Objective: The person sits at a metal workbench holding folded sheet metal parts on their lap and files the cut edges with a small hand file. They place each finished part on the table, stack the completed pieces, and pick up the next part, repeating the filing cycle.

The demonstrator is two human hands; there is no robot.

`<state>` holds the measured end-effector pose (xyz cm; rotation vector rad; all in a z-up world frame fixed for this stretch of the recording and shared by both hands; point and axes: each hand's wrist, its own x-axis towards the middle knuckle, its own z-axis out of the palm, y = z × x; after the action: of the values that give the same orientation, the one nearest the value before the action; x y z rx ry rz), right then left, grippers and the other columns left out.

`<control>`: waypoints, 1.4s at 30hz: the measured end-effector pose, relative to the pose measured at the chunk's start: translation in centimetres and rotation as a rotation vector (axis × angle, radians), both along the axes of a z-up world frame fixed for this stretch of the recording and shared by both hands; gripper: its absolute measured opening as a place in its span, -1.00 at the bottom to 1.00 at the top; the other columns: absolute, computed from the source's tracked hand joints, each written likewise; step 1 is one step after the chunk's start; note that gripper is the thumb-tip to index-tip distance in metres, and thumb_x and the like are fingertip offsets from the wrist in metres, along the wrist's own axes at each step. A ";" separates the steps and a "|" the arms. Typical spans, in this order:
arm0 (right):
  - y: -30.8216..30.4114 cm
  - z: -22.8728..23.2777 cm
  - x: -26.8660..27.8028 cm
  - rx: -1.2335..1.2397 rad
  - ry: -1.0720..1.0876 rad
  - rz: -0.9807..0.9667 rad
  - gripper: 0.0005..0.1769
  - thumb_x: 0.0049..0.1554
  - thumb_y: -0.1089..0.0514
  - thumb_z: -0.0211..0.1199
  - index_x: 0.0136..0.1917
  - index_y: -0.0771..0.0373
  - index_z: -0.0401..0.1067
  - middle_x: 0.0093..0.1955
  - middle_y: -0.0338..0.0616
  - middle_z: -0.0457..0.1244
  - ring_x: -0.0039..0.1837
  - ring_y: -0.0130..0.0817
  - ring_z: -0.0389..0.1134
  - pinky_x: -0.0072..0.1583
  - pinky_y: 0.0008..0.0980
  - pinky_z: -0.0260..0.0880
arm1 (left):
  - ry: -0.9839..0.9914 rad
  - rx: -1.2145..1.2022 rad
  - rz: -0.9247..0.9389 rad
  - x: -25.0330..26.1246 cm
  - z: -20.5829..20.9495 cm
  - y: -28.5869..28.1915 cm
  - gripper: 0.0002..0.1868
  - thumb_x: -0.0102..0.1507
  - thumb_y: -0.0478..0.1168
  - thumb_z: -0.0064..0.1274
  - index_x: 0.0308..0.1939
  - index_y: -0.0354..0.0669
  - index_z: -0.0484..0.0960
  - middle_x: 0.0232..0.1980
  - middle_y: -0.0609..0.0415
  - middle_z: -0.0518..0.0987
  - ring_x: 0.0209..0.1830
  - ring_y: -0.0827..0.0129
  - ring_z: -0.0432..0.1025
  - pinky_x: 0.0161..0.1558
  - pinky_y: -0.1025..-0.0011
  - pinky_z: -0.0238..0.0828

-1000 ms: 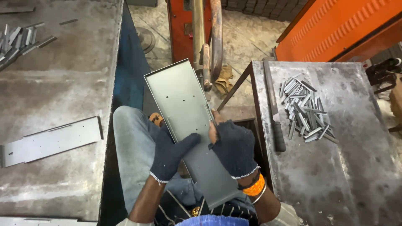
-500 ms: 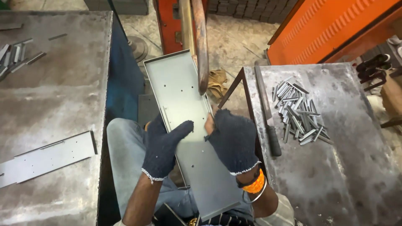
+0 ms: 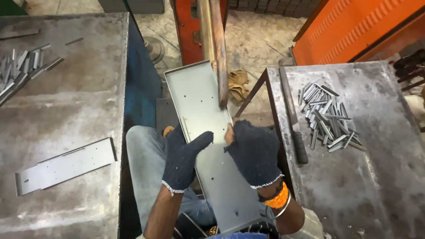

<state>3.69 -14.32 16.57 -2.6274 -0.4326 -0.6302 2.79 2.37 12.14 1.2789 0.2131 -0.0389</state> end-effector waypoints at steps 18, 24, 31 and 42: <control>-1.2 0.8 1.7 0.108 0.164 0.173 -0.88 0.09 0.19 0.21 -0.21 0.29 0.39 -0.29 0.16 0.29 -0.16 0.17 0.39 -0.11 0.08 0.33 | -0.099 0.051 -0.020 7.2 2.9 2.0 -0.65 0.11 -0.37 0.21 -0.02 -0.41 0.70 -0.19 -0.06 0.73 -0.32 0.36 0.61 -0.24 0.42 0.60; -0.6 1.0 2.5 0.186 0.224 0.143 -0.86 0.10 0.19 0.21 -0.23 0.30 0.37 -0.33 0.16 0.29 -0.19 0.13 0.40 -0.13 0.02 0.37 | -0.140 0.025 -0.009 8.4 3.0 2.1 -0.65 0.11 -0.38 0.22 -0.02 -0.44 0.69 -0.19 -0.07 0.72 -0.33 0.35 0.60 -0.25 0.41 0.60; -0.1 0.6 0.9 0.152 0.206 0.074 -0.88 0.10 0.19 0.23 -0.17 0.31 0.40 -0.34 0.16 0.30 -0.19 0.17 0.39 -0.14 0.07 0.34 | -0.155 -0.119 -0.049 7.9 2.4 2.1 -0.61 0.14 -0.34 0.23 0.05 -0.41 0.62 -0.15 -0.06 0.71 -0.28 0.34 0.61 -0.20 0.40 0.62; 0.0 1.5 -2.1 0.001 0.119 0.037 -0.88 0.14 0.20 0.22 -0.19 0.29 0.40 -0.32 0.12 0.30 -0.22 0.11 0.38 -0.15 0.01 0.35 | -0.132 0.078 0.009 3.5 2.6 1.6 -0.61 0.22 -0.27 0.14 0.09 -0.43 0.60 -0.11 -0.09 0.69 -0.22 0.34 0.56 -0.16 0.37 0.56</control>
<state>1.62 -14.35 18.05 -2.6324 -0.4441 -0.4596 6.32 4.01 14.70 1.3527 0.1071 0.0620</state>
